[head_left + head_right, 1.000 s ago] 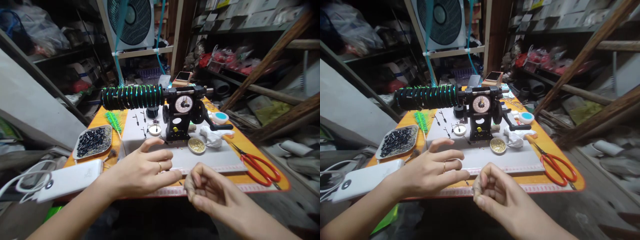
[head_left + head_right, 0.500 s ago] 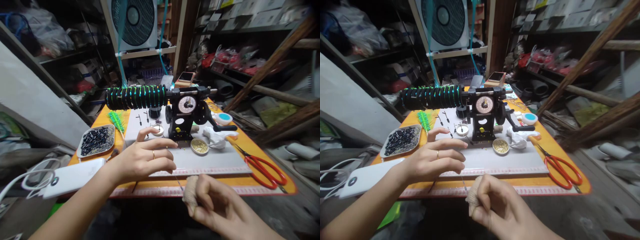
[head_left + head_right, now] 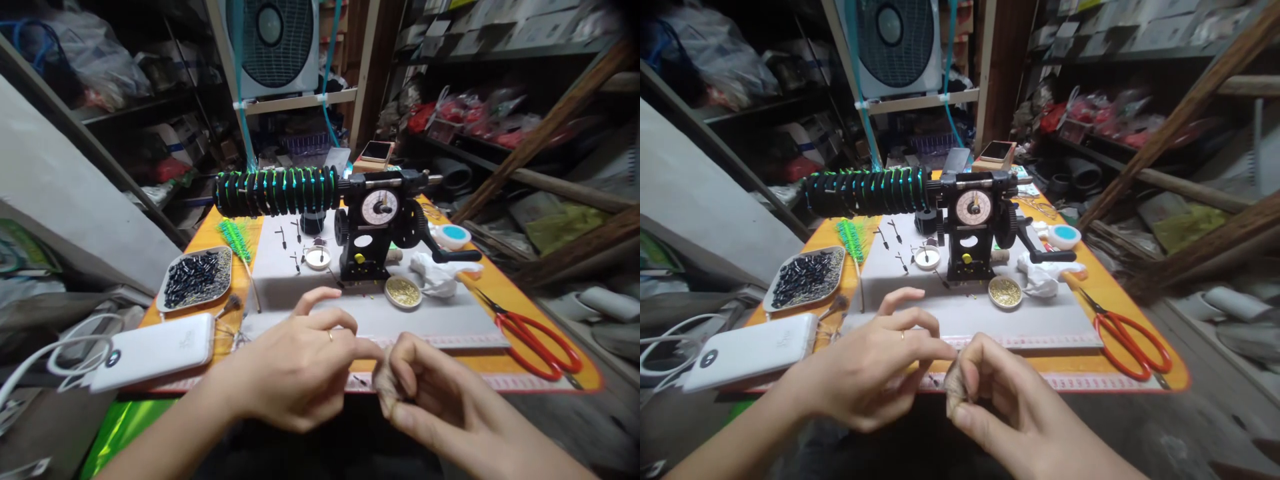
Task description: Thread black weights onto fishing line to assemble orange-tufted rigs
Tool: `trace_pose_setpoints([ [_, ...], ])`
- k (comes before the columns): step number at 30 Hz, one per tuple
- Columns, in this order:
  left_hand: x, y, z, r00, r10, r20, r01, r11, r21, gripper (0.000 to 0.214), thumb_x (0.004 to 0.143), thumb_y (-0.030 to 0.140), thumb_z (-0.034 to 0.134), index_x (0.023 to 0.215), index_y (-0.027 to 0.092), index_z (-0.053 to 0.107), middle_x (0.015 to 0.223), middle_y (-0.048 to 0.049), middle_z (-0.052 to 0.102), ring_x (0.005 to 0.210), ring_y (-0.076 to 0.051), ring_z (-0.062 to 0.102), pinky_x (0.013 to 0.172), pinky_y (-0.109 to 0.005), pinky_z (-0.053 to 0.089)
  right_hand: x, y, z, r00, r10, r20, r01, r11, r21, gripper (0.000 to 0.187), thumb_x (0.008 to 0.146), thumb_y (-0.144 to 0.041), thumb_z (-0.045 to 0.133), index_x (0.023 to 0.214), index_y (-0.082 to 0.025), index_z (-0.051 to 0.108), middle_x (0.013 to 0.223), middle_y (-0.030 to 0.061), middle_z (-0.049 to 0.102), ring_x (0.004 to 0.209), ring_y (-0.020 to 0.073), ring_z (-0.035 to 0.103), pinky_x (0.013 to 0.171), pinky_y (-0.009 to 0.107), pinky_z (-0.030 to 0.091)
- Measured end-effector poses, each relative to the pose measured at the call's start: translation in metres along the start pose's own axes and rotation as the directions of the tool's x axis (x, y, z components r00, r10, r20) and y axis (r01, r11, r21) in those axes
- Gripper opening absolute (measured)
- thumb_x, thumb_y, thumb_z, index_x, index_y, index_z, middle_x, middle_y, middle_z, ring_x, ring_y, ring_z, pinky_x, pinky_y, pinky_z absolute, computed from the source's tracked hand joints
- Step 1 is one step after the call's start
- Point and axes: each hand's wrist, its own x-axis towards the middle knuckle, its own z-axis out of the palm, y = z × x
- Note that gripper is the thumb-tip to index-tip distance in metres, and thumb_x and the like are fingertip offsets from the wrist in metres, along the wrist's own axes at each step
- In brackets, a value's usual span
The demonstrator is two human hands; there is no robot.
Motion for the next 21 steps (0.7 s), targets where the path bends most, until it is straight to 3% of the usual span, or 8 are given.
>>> trace_pose_setpoints([
  [3,0.002,0.007,0.003,0.997,0.035,-0.064,-0.036,0.999,-0.025,0.009,0.093,0.013,0.06,0.1,0.014,0.065,0.071,0.0009,0.066,0.084,-0.017,0.06,0.111,-0.04,0.03,0.0,-0.005,0.001,1.0,0.002,-0.015,-0.002,1.0,0.003,0.033,0.094,-0.044,0.067,0.084,-0.023,0.044,0.084,-0.0033,0.045,0.08,0.0131,0.043,0.075,0.026,0.038],
  [6,0.001,0.004,0.003,0.99,0.085,-0.114,-0.084,0.996,0.012,0.011,0.097,0.015,0.059,0.089,0.014,0.066,0.068,0.0011,0.065,0.087,-0.017,0.062,0.11,-0.041,0.03,-0.002,-0.007,0.002,1.0,-0.011,-0.014,0.012,0.999,0.043,0.034,0.093,-0.043,0.069,0.083,-0.022,0.044,0.084,-0.003,0.047,0.078,0.0126,0.043,0.072,0.025,0.038],
  [11,-0.006,-0.006,-0.003,0.991,0.092,-0.094,-0.093,0.996,-0.009,0.005,0.097,0.012,0.06,0.094,0.015,0.064,0.079,0.0007,0.074,0.107,-0.018,0.064,0.115,-0.041,0.022,-0.006,-0.005,0.001,0.992,0.042,0.117,-0.056,0.991,0.118,0.039,0.091,-0.045,0.071,0.082,-0.021,0.041,0.084,-0.0017,0.048,0.078,0.0126,0.042,0.073,0.026,0.035],
  [14,-0.009,-0.007,-0.01,0.994,0.066,-0.088,-0.065,0.998,0.007,0.017,0.096,0.002,0.053,0.092,0.016,0.062,0.084,-0.0001,0.075,0.113,-0.017,0.062,0.115,-0.039,0.019,-0.007,-0.003,0.001,0.993,0.037,0.114,-0.053,0.988,0.143,0.041,0.09,-0.045,0.073,0.082,-0.021,0.04,0.083,-0.0022,0.048,0.075,0.0118,0.04,0.07,0.025,0.034],
  [18,-0.009,-0.002,-0.015,0.999,0.034,-0.015,-0.035,0.997,-0.062,0.022,0.091,-0.003,0.049,0.096,0.015,0.061,0.086,-0.0017,0.071,0.097,-0.015,0.065,0.115,-0.04,0.022,-0.004,-0.001,0.0,0.996,0.017,0.088,-0.032,0.985,0.171,0.041,0.089,-0.043,0.074,0.082,-0.021,0.04,0.083,-0.0027,0.047,0.075,0.0111,0.041,0.069,0.024,0.033],
  [21,-0.005,0.004,-0.012,1.0,-0.003,-0.002,0.002,0.992,-0.13,0.018,0.091,0.012,0.061,0.109,0.013,0.06,0.083,-0.0021,0.068,0.087,-0.016,0.062,0.112,-0.041,0.028,-0.004,-0.001,-0.001,0.995,0.019,0.096,-0.035,0.985,0.168,0.041,0.09,-0.043,0.074,0.082,-0.021,0.04,0.083,-0.003,0.046,0.076,0.0106,0.041,0.069,0.024,0.033],
])
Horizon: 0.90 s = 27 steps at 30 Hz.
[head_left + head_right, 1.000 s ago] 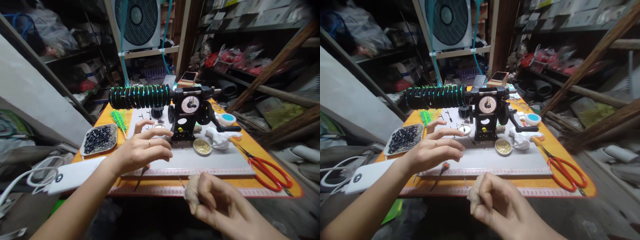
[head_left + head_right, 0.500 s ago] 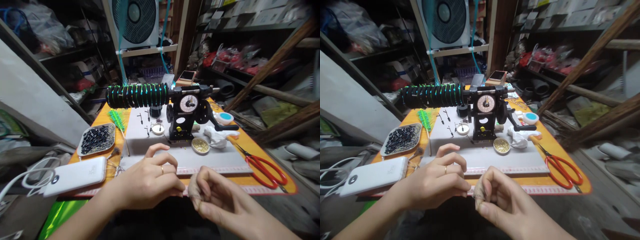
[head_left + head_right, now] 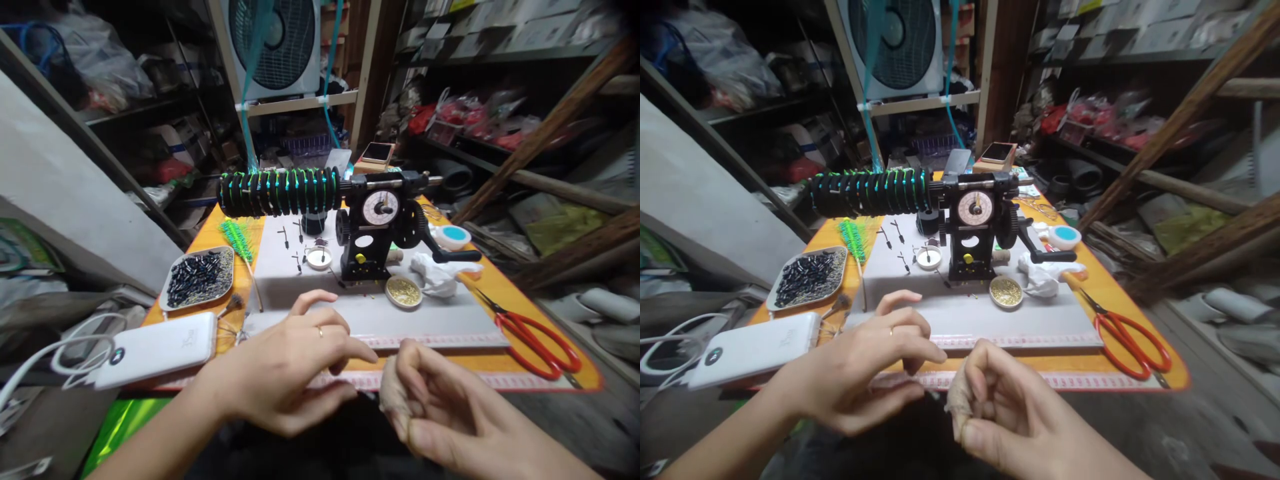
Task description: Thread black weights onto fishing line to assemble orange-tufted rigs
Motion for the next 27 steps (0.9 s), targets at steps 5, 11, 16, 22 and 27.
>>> trace_pose_setpoints([
  [5,0.006,0.002,0.008,0.987,0.126,-0.099,-0.118,0.989,0.084,0.009,0.095,0.014,0.062,0.087,0.017,0.064,0.064,0.0056,0.063,0.078,-0.014,0.059,0.106,-0.04,0.026,-0.001,-0.002,0.002,1.0,0.009,0.016,-0.009,1.0,-0.019,0.041,0.09,-0.045,0.072,0.083,-0.021,0.04,0.082,-0.0029,0.046,0.075,0.0112,0.038,0.068,0.024,0.032],
  [11,0.003,-0.002,0.004,0.992,0.106,-0.072,-0.097,0.989,0.116,0.011,0.094,0.009,0.061,0.086,0.018,0.062,0.071,0.005,0.067,0.091,-0.015,0.06,0.106,-0.036,0.022,-0.001,-0.002,0.004,0.997,0.044,0.068,-0.043,0.999,-0.021,0.046,0.088,-0.048,0.074,0.081,-0.022,0.036,0.081,-0.0023,0.045,0.074,0.0121,0.036,0.068,0.025,0.03],
  [16,-0.003,-0.006,-0.007,0.997,0.071,-0.036,-0.065,0.986,0.156,0.016,0.093,0.003,0.053,0.091,0.018,0.06,0.077,0.0026,0.069,0.099,-0.016,0.061,0.108,-0.037,0.023,-0.001,-0.001,0.0,0.996,0.051,0.073,-0.048,0.998,-0.034,0.046,0.088,-0.049,0.073,0.081,-0.022,0.037,0.083,-0.0019,0.046,0.074,0.0122,0.036,0.069,0.026,0.03],
  [22,-0.01,-0.006,-0.004,0.999,-0.039,-0.025,0.042,0.99,0.136,0.018,0.089,0.001,0.053,0.094,0.018,0.053,0.085,-0.0007,0.068,0.098,-0.016,0.064,0.109,-0.042,0.023,0.002,-0.004,-0.003,0.999,0.032,0.032,-0.029,0.995,-0.099,0.036,0.093,-0.045,0.069,0.085,-0.022,0.042,0.084,-0.0023,0.047,0.078,0.0122,0.042,0.072,0.026,0.036],
  [27,-0.009,0.007,0.012,0.994,-0.11,-0.021,0.109,0.994,-0.028,0.04,0.083,0.007,0.06,0.12,0.018,0.05,0.09,-0.0015,0.067,0.084,-0.015,0.064,0.111,-0.045,0.026,0.003,-0.01,-0.001,0.986,-0.125,-0.112,0.049,0.85,-0.525,0.016,0.101,-0.034,0.055,0.091,-0.024,0.047,0.09,-0.0005,0.051,0.087,0.0158,0.051,0.081,0.029,0.044],
])
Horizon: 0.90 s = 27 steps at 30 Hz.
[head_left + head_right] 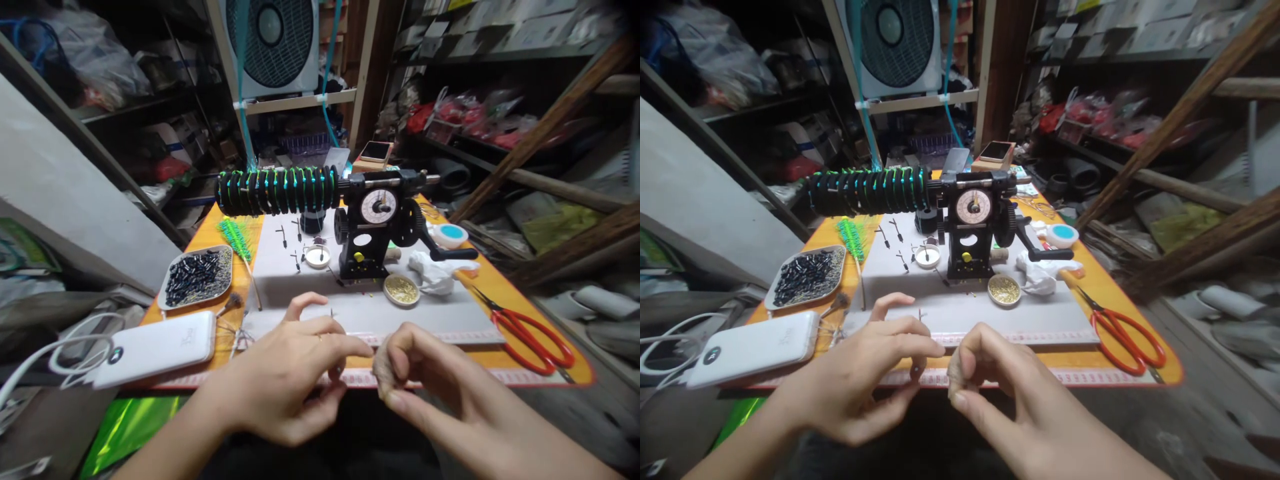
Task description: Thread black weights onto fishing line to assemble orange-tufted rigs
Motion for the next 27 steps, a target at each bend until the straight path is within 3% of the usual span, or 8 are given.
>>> trace_pose_setpoints([
  [4,-0.001,0.004,0.017,0.991,0.03,-0.129,-0.037,0.998,-0.053,0.035,0.093,0.027,0.067,0.123,0.017,0.052,0.085,0.0001,0.068,0.079,-0.015,0.063,0.11,-0.044,0.028,0.002,-0.006,0.002,0.999,-0.043,0.002,0.042,0.978,-0.203,0.012,0.102,-0.035,0.051,0.095,-0.026,0.05,0.093,-0.0002,0.056,0.092,0.0165,0.056,0.084,0.028,0.047],
  [11,-0.003,0.003,0.031,0.951,0.082,-0.299,-0.085,0.996,0.003,0.008,0.095,0.014,0.062,0.101,0.019,0.064,0.074,0.0032,0.07,0.077,-0.014,0.064,0.107,-0.044,0.029,0.004,-0.01,0.007,0.997,-0.076,0.013,0.077,0.964,-0.255,0.01,0.102,-0.032,0.05,0.094,-0.027,0.047,0.091,-0.0016,0.053,0.088,0.0144,0.055,0.08,0.026,0.046],
  [14,-0.006,0.006,0.031,0.947,0.06,-0.315,-0.062,0.998,0.006,0.008,0.093,0.011,0.062,0.096,0.018,0.064,0.072,0.0027,0.068,0.076,-0.014,0.064,0.105,-0.044,0.03,0.003,-0.01,0.008,0.995,-0.096,0.007,0.093,0.947,-0.307,0.008,0.102,-0.03,0.049,0.096,-0.027,0.047,0.092,-0.0009,0.054,0.09,0.0151,0.056,0.081,0.027,0.047],
  [19,-0.011,0.014,0.028,0.956,-0.066,-0.285,0.051,0.997,-0.058,0.037,0.088,0.013,0.066,0.123,0.014,0.053,0.085,-0.0013,0.07,0.081,-0.015,0.066,0.108,-0.043,0.029,0.001,-0.012,0.009,0.978,-0.208,-0.02,0.177,0.873,-0.454,0.008,0.101,-0.022,0.048,0.095,-0.027,0.047,0.092,-0.0006,0.058,0.088,0.0145,0.059,0.078,0.026,0.049],
  [23,-0.014,0.015,0.03,0.939,-0.086,-0.333,0.08,0.996,-0.03,0.037,0.085,0.003,0.06,0.119,0.016,0.053,0.092,-0.0029,0.072,0.083,-0.015,0.067,0.104,-0.041,0.031,0.002,-0.018,0.011,0.953,-0.303,0.008,0.258,0.795,-0.549,0.013,0.097,-0.012,0.047,0.095,-0.026,0.047,0.088,-0.0008,0.061,0.08,0.0139,0.062,0.071,0.025,0.05],
  [27,-0.014,0.015,0.038,0.93,-0.099,-0.353,0.092,0.995,-0.036,0.056,0.072,-0.008,0.048,0.121,0.02,0.052,0.098,-0.0033,0.071,0.098,-0.019,0.066,0.105,-0.044,0.029,0.002,-0.026,0.011,0.942,-0.334,0.042,0.29,0.742,-0.605,0.024,0.091,-0.002,0.043,0.096,-0.025,0.044,0.089,-0.0021,0.061,0.08,0.0114,0.062,0.071,0.022,0.05],
])
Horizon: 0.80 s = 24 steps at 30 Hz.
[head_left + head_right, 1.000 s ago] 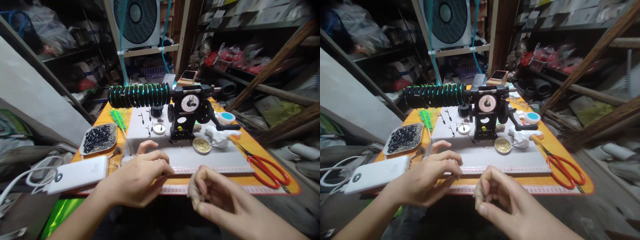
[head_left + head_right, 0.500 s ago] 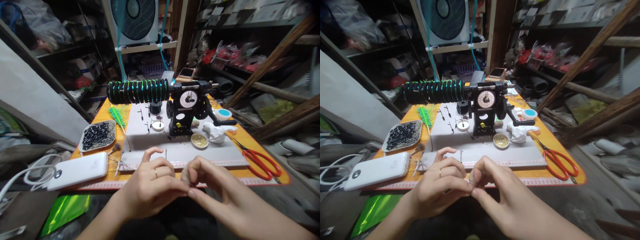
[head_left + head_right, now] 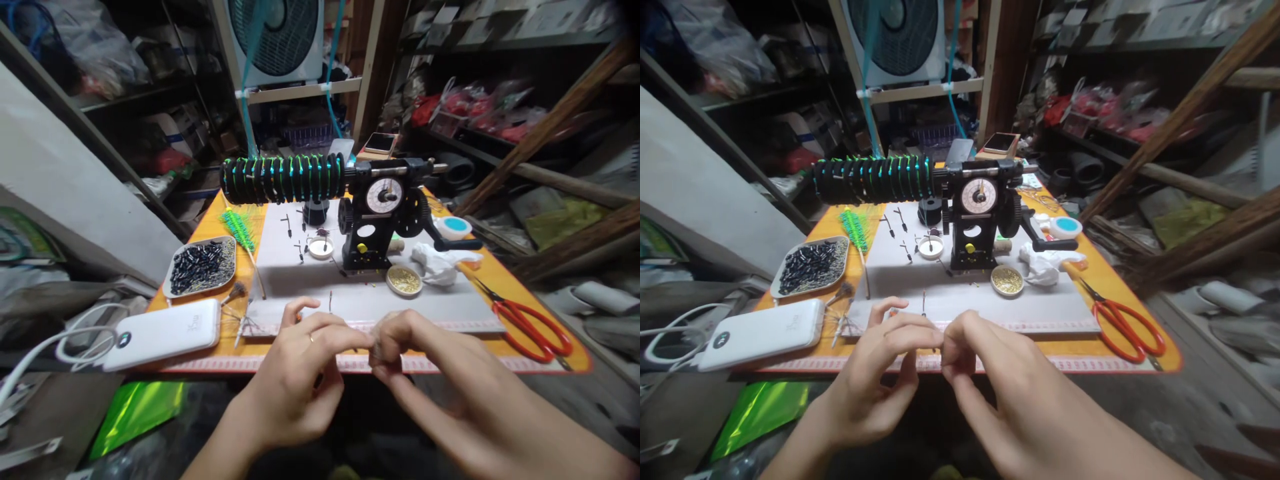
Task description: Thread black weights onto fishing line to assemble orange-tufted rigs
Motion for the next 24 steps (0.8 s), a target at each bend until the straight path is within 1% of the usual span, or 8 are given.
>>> trace_pose_setpoints([
  [4,-0.001,0.004,0.01,0.997,-0.056,-0.05,0.05,0.994,-0.102,0.053,0.072,0.0,0.051,0.121,0.021,0.05,0.107,-0.007,0.069,0.122,-0.025,0.058,0.111,-0.048,0.02,0.0,-0.001,-0.003,1.0,-0.026,0.002,0.026,0.998,-0.063,0.023,0.092,-0.002,0.042,0.097,-0.025,0.043,0.088,-0.0029,0.06,0.077,0.0105,0.061,0.068,0.021,0.05],
  [8,0.0,-0.002,0.015,0.995,0.02,-0.097,-0.026,0.998,-0.055,0.034,0.088,0.001,0.058,0.113,0.022,0.052,0.094,-0.0008,0.075,0.108,-0.02,0.065,0.109,-0.044,0.021,-0.002,0.0,-0.006,0.999,-0.02,0.026,0.023,0.992,-0.124,0.021,0.092,-0.005,0.044,0.098,-0.026,0.043,0.088,-0.0032,0.058,0.077,0.0108,0.06,0.067,0.021,0.049],
  [11,0.0,-0.007,0.013,0.993,0.066,-0.099,-0.066,0.998,0.009,0.036,0.09,-0.004,0.055,0.115,0.022,0.051,0.093,0.0002,0.076,0.105,-0.018,0.067,0.108,-0.042,0.022,-0.004,0.0,-0.009,0.999,-0.028,0.046,0.033,0.993,-0.115,0.023,0.092,-0.006,0.046,0.099,-0.027,0.043,0.087,-0.0048,0.058,0.076,0.0096,0.059,0.067,0.019,0.048],
  [13,-0.001,-0.006,0.009,0.996,0.016,-0.093,-0.02,0.999,-0.037,0.04,0.089,-0.005,0.052,0.119,0.022,0.049,0.09,0.0005,0.076,0.109,-0.019,0.064,0.11,-0.045,0.018,-0.004,-0.001,-0.011,0.999,-0.019,0.049,0.024,0.994,-0.107,0.023,0.092,-0.006,0.046,0.1,-0.028,0.043,0.088,-0.0051,0.058,0.076,0.0091,0.059,0.067,0.018,0.047],
  [16,-0.002,0.001,0.002,0.995,-0.053,-0.084,0.044,0.994,-0.096,0.038,0.089,0.009,0.062,0.122,0.023,0.049,0.082,0.0017,0.073,0.114,-0.024,0.059,0.114,-0.05,0.01,-0.002,-0.003,-0.012,0.999,-0.009,0.046,0.013,0.996,-0.091,0.025,0.091,-0.004,0.046,0.1,-0.027,0.043,0.088,-0.0046,0.059,0.076,0.0091,0.06,0.067,0.018,0.047],
  [19,0.001,0.006,-0.003,0.994,-0.04,-0.102,0.039,0.999,-0.008,0.032,0.086,0.027,0.077,0.112,0.025,0.057,0.079,0.0035,0.074,0.11,-0.024,0.058,0.114,-0.048,0.008,0.0,-0.004,-0.011,0.998,-0.017,0.06,0.021,0.998,-0.066,0.026,0.09,-0.002,0.047,0.099,-0.027,0.044,0.088,-0.0043,0.059,0.075,0.009,0.06,0.067,0.018,0.047],
  [22,0.004,0.009,-0.002,0.989,-0.034,-0.141,0.036,0.999,0.016,0.015,0.089,0.019,0.073,0.096,0.026,0.063,0.079,0.0055,0.074,0.107,-0.022,0.06,0.112,-0.045,0.01,0.003,-0.005,-0.01,0.997,-0.008,0.076,0.012,0.999,-0.05,0.027,0.09,-0.002,0.047,0.098,-0.027,0.044,0.088,-0.0042,0.059,0.076,0.0094,0.06,0.067,0.018,0.047],
  [24,0.004,0.009,0.001,0.988,-0.048,-0.147,0.048,0.999,-0.004,0.014,0.091,0.012,0.067,0.091,0.026,0.062,0.079,0.006,0.073,0.105,-0.021,0.061,0.111,-0.044,0.011,0.004,-0.006,-0.008,0.997,-0.001,0.076,0.003,0.999,-0.032,0.026,0.09,-0.002,0.048,0.098,-0.027,0.045,0.088,-0.0044,0.059,0.077,0.0099,0.059,0.067,0.019,0.047],
])
